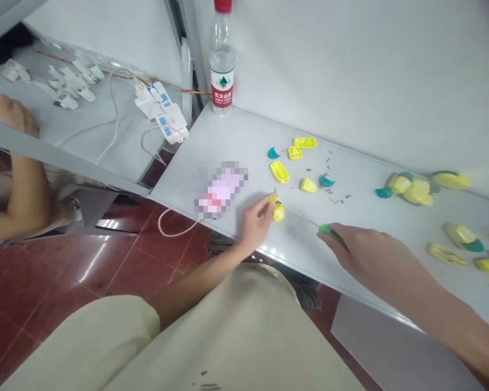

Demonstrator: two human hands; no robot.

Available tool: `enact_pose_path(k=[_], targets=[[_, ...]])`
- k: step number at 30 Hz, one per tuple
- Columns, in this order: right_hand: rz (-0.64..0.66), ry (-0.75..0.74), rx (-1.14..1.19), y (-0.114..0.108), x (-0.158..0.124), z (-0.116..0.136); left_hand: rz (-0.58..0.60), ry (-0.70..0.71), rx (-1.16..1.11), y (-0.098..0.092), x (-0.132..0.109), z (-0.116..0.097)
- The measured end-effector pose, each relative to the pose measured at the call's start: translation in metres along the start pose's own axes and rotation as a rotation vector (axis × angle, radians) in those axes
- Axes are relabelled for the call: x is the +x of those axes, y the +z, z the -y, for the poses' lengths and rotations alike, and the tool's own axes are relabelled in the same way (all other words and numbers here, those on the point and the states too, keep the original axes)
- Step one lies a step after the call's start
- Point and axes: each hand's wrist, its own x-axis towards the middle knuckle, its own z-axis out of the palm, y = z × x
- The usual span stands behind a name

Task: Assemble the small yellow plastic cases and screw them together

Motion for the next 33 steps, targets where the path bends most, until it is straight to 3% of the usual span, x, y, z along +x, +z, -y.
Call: enact_pose_path(k=[2, 5, 8, 10, 13, 18, 20, 24, 26, 30, 33], targets=[[0.041, -0.022, 0.058, -0.001, 0.001, -0.001, 0.003, 0.005, 0.01, 0.0, 0.0, -0.002], [0.233, -0.01, 0.383, -0.006, 0.005, -0.008, 0.004, 0.025, 0.026, -0.001, -0.002, -0.004], [0.479, 0.125, 0.804, -0.011, 0.008, -0.015, 0.02, 0.054, 0.045, -0.001, -0.003, -0.005], [0.56, 0.204, 0.947, -0.011, 0.006, -0.017, 0.041, 0.079, 0.07, -0.002, -0.004, -0.006], [0.493, 0.212, 0.848, -0.004, 0.003, -0.016, 0.052, 0.108, 0.108, -0.002, -0.004, -0.006], [0.198, 0.05, 0.509, 0.007, 0.0, -0.012, 0.045, 0.11, 0.107, -0.002, -0.005, -0.006], [0.249, 0.049, 0.573, 0.005, -0.001, -0.01, 0.041, 0.11, 0.095, -0.002, -0.005, -0.007], [0.556, 0.158, 0.986, 0.0, -0.001, -0.008, 0.026, 0.133, 0.091, -0.002, -0.005, -0.006], [0.64, 0.194, 1.169, 0.002, -0.002, -0.008, 0.026, 0.149, 0.092, -0.003, -0.006, -0.005], [0.63, 0.248, 1.331, 0.012, -0.005, -0.012, 0.039, 0.181, 0.135, -0.003, -0.006, -0.002], [0.505, 0.217, 1.24, 0.019, -0.006, -0.014, 0.038, 0.187, 0.158, -0.002, -0.007, -0.001]])
